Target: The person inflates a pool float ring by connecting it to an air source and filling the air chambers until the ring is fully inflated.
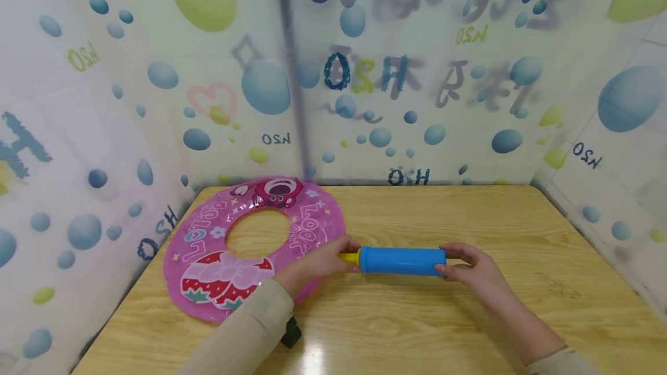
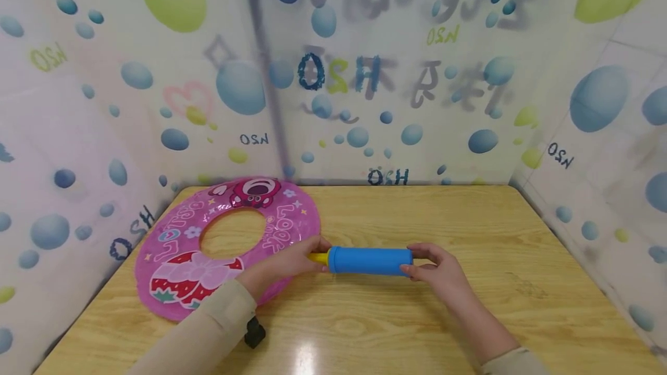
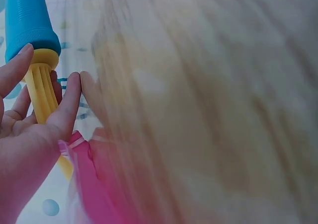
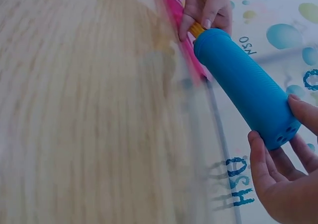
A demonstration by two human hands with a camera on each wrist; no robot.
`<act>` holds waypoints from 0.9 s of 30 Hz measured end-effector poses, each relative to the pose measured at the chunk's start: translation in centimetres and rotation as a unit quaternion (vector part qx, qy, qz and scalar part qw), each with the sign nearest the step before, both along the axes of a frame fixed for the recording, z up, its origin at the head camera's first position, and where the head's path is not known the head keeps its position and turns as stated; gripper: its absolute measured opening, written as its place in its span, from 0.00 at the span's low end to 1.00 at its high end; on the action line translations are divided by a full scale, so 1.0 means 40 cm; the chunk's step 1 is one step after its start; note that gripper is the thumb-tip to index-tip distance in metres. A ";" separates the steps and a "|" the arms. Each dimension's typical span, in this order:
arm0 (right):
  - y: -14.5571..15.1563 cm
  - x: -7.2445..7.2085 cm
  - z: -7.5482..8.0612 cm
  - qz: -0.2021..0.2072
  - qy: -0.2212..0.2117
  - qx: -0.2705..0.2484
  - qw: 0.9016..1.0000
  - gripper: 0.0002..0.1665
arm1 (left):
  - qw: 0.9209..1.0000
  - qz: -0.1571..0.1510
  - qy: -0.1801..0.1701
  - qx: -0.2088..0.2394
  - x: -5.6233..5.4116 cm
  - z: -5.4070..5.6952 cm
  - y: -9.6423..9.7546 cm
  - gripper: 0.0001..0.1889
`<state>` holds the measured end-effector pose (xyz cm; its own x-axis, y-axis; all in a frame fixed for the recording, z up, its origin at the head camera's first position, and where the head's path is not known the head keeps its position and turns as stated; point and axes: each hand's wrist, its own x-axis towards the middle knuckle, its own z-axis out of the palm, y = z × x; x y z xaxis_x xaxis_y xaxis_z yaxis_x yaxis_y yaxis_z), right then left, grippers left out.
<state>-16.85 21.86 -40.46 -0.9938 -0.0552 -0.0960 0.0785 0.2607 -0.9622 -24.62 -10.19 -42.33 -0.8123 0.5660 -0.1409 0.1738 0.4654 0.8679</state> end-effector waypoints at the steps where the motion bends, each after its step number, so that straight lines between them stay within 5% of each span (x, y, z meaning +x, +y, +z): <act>1: 0.004 0.000 0.002 0.001 0.002 0.001 1.000 0.40 | 1.000 0.000 0.000 0.002 0.000 0.002 0.000 0.19; 10: 0.095 0.004 0.019 -0.019 0.027 -0.005 0.999 0.38 | 1.000 0.018 -0.004 0.015 -0.006 0.007 -0.001 0.23; 17: 0.208 0.027 0.018 -0.025 0.054 -0.050 0.997 0.21 | 1.000 0.022 0.009 0.017 -0.011 0.005 0.000 0.23; 24: 0.304 0.057 0.003 -0.008 0.064 -0.111 0.992 0.22 | 0.993 0.038 -0.066 0.088 -0.005 0.003 0.011 0.20; 27: 0.320 0.066 0.000 -0.001 0.055 -0.111 0.992 0.22 | 0.994 0.042 -0.068 0.081 -0.005 0.003 0.011 0.20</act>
<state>-14.23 34.67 -40.45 -0.9978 -0.0599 0.0276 -0.0301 0.0413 -0.9987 -24.83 -9.77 -42.23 -0.8370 0.5217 -0.1648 0.0172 0.3262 0.9451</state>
